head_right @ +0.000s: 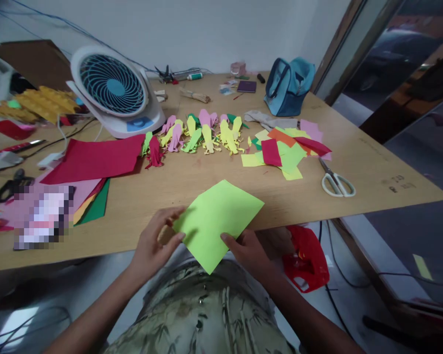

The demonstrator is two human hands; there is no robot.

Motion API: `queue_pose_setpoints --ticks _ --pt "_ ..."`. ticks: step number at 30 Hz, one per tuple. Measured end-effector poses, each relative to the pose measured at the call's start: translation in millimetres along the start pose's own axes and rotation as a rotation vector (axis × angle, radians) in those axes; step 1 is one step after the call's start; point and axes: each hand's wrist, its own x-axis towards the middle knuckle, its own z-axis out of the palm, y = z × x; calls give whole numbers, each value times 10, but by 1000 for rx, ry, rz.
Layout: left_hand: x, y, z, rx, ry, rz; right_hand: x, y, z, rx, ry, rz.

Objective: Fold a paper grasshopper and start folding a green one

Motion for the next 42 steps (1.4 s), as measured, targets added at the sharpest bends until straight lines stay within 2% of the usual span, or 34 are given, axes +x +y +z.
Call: queue_pose_setpoints --ticks 1,3,7,10,12,14,15,18,20,22,24,27,29,31,35,38,40,42 --pt "89 -26 -26 -69 -10 -135 14 -15 -28 -11 9 2" --pt "271 -67 -58 -294 -125 -309 49 -52 -68 -40 7 -7" --pt "544 -61 -68 -666 -329 -540 98 -126 -79 -95 -64 -99" --pt "634 -1 -59 -858 -375 -671 108 -179 -92 -112 -134 -131" --pt "664 33 -55 -917 -374 -711 128 -202 -204 -130 -208 -156" --pt "689 34 -62 -923 -317 -751 170 -197 -486 -185 -204 -195" --pt "704 18 -70 -913 -273 -765 197 -181 -699 -243 -113 -224" --pt "757 -89 -96 -888 -171 -764 282 -89 -1538 -617 479 -233" --pt "793 -181 -98 -902 -139 -749 341 -12 -2094 -971 738 -95" --pt "825 -265 -79 -932 -100 -737 406 60 -2504 -1052 796 4" --pt "856 -333 -48 -971 -61 -730 477 115 -2734 -1087 779 62" --pt "909 -409 -11 -1012 -32 -761 576 152 -2857 -1130 732 207" --pt "949 -454 0 -1031 -6 -797 609 152 -2895 -1177 636 420" --pt "991 -500 6 -1066 51 -824 581 151 -2940 -1193 535 516" --pt "1056 -585 27 -1168 183 -865 275 201 -3052 -1177 452 506" --pt "1080 -612 36 -1247 241 -902 -74 226 -3044 -1015 514 458" --pt "1086 -607 32 -1290 268 -920 -261 203 -2889 -847 592 417" --pt "1086 -593 24 -1315 279 -942 -359 164 -2563 -614 566 257"
